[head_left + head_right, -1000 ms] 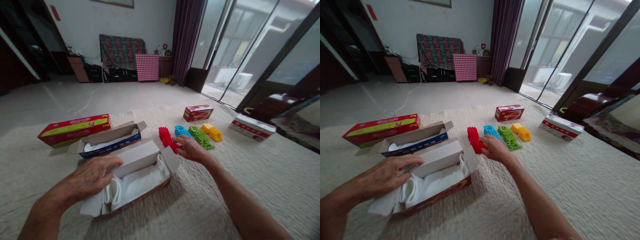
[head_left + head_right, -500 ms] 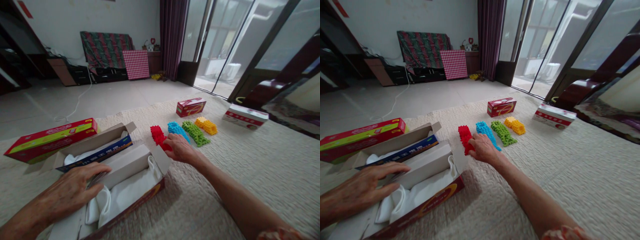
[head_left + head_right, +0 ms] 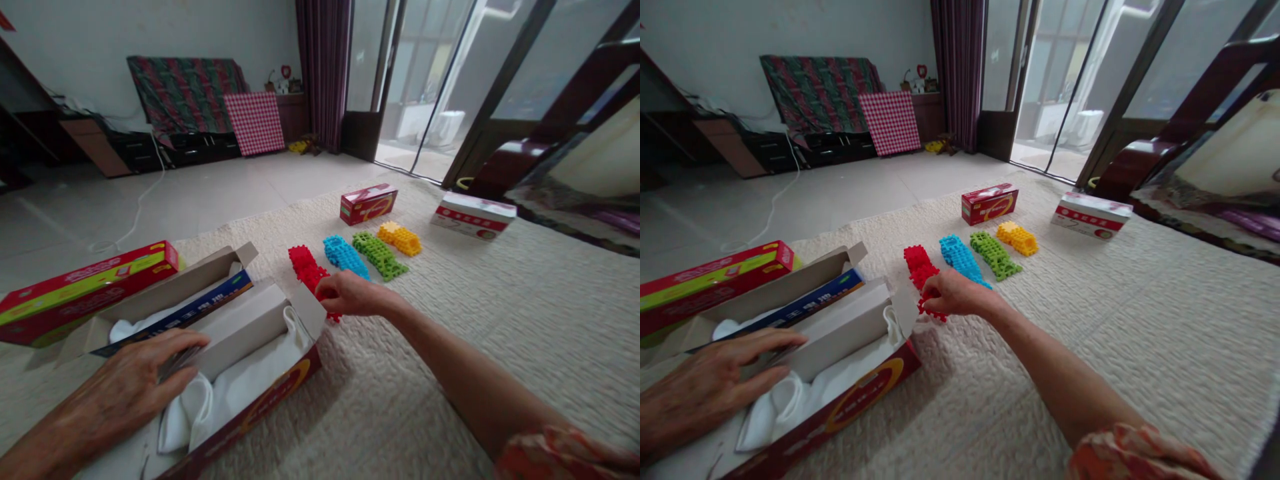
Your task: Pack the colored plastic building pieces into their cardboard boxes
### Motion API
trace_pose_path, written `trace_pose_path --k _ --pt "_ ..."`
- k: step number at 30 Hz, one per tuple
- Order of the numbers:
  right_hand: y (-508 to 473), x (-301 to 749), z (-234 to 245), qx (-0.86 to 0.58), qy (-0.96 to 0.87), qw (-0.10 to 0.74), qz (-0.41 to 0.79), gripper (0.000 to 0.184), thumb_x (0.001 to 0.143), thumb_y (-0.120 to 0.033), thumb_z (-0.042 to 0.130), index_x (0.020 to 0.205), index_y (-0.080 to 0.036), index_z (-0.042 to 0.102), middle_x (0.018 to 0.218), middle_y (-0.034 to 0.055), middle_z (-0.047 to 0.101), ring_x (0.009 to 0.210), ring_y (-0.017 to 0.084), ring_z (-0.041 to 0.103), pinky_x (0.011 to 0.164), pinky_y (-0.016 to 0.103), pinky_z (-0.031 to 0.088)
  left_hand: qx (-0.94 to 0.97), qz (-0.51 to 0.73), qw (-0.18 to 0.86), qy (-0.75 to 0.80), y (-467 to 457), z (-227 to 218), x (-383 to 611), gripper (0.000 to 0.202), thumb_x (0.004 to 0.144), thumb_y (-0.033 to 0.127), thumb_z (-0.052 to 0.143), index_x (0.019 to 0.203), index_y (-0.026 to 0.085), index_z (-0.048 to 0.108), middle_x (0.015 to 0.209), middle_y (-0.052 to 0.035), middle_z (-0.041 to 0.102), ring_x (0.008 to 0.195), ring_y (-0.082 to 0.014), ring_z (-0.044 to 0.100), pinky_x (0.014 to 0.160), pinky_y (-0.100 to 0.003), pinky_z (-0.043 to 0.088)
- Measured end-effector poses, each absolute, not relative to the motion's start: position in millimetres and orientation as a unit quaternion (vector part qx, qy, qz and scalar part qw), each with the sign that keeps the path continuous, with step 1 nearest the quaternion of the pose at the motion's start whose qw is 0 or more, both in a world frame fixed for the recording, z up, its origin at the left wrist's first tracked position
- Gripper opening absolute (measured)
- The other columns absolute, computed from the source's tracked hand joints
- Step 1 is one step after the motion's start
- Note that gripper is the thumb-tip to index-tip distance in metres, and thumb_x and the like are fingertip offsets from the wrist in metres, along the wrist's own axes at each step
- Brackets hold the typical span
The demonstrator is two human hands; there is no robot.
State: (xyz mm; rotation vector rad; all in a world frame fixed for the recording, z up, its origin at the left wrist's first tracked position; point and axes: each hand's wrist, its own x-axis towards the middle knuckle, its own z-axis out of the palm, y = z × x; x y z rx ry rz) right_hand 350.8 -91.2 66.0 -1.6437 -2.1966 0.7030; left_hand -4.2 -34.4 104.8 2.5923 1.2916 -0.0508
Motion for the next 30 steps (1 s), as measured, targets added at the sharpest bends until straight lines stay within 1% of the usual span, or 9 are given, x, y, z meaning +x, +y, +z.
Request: trace_pose_path --k 2,4,8,11,14,18,22,25,30 --pt "-94 348 66 -0.577 -0.765 0.130 0.254 0.013 0.082 -0.013 0.057 0.077 -0.015 0.069 0.066 -0.0014 0.065 0.057 0.009 0.051 0.053 0.021 0.031 0.887 -0.012 0.119 0.446 -34 104 -6 0.032 0.083 0.045 0.053 0.108 0.036 0.070 0.116 0.0061 0.072 0.109 -0.0265 0.066 0.100 -0.044 0.049" --pt "-97 347 65 -0.572 -0.770 0.128 0.253 0.018 0.084 -0.013 0.054 0.072 -0.015 0.067 0.063 -0.0019 0.062 0.055 0.008 0.049 0.053 0.021 0.031 0.889 -0.008 0.116 0.444 -33 101 -8 0.033 0.083 0.047 0.054 0.110 0.037 0.070 0.118 0.0063 0.071 0.109 -0.0266 0.066 0.101 -0.045 0.049" --pt "-105 353 65 -0.568 -0.767 0.207 0.215 0.019 0.088 -0.014 0.051 0.077 -0.015 0.066 0.076 0.0007 0.066 0.066 0.010 0.052 0.060 0.022 0.034 0.892 -0.008 0.118 0.436 -31 97 -11 0.033 0.084 0.048 0.053 0.111 0.038 0.069 0.119 0.0066 0.071 0.109 -0.0268 0.066 0.101 -0.046 0.048" --pt "-112 364 67 -0.564 -0.768 0.223 0.207 0.022 0.090 -0.016 0.048 0.075 -0.015 0.064 0.074 0.0006 0.063 0.066 0.010 0.050 0.061 0.023 0.035 0.888 -0.006 0.117 0.446 -32 97 -11 0.032 0.083 0.046 0.055 0.110 0.037 0.070 0.118 0.0064 0.071 0.109 -0.0268 0.066 0.101 -0.045 0.049" --pt "-118 370 68 -0.555 -0.771 0.197 0.244 0.019 0.089 -0.015 0.050 0.079 -0.015 0.066 0.072 -0.0011 0.062 0.062 0.009 0.049 0.059 0.023 0.033 0.889 -0.008 0.113 0.444 -33 98 -11 0.033 0.084 0.046 0.054 0.111 0.036 0.069 0.119 0.0067 0.071 0.109 -0.0259 0.066 0.101 -0.044 0.049" --pt "-121 368 63 -0.562 -0.765 0.171 0.262 0.015 0.087 -0.016 0.054 0.090 -0.016 0.069 0.076 -0.0013 0.066 0.062 0.009 0.052 0.058 0.021 0.033 0.892 -0.022 0.103 0.440 -31 99 -10 0.037 0.083 0.049 0.051 0.113 0.035 0.069 0.119 0.0044 0.071 0.110 -0.0256 0.066 0.102 -0.042 0.049" --pt "-117 362 54 -0.587 -0.774 0.124 0.201 0.011 0.086 -0.018 0.055 0.084 -0.016 0.066 0.079 0.0021 0.067 0.066 0.011 0.055 0.058 0.022 0.033 0.893 -0.046 0.099 0.437 -28 98 -10 0.041 0.082 0.049 0.049 0.113 0.031 0.070 0.120 0.0009 0.071 0.109 -0.0258 0.067 0.100 -0.040 0.050" --pt "-116 359 50 -0.605 -0.778 0.090 0.143 0.009 0.084 -0.019 0.057 0.081 -0.015 0.065 0.083 0.0054 0.067 0.072 0.014 0.057 0.062 0.023 0.034 0.894 -0.024 0.094 0.438 -29 96 -12 0.040 0.083 0.049 0.049 0.112 0.033 0.070 0.120 0.0016 0.071 0.109 -0.0258 0.067 0.099 -0.040 0.050" --pt "-116 356 48 -0.595 -0.787 0.081 0.142 0.016 0.089 -0.020 0.052 0.082 -0.015 0.066 0.084 0.0059 0.065 0.079 0.015 0.058 0.069 0.024 0.037 0.894 0.011 0.089 0.439 -35 96 -9 0.036 0.083 0.046 0.049 0.108 0.033 0.071 0.115 0.0025 0.073 0.106 -0.0260 0.068 0.098 -0.041 0.051"
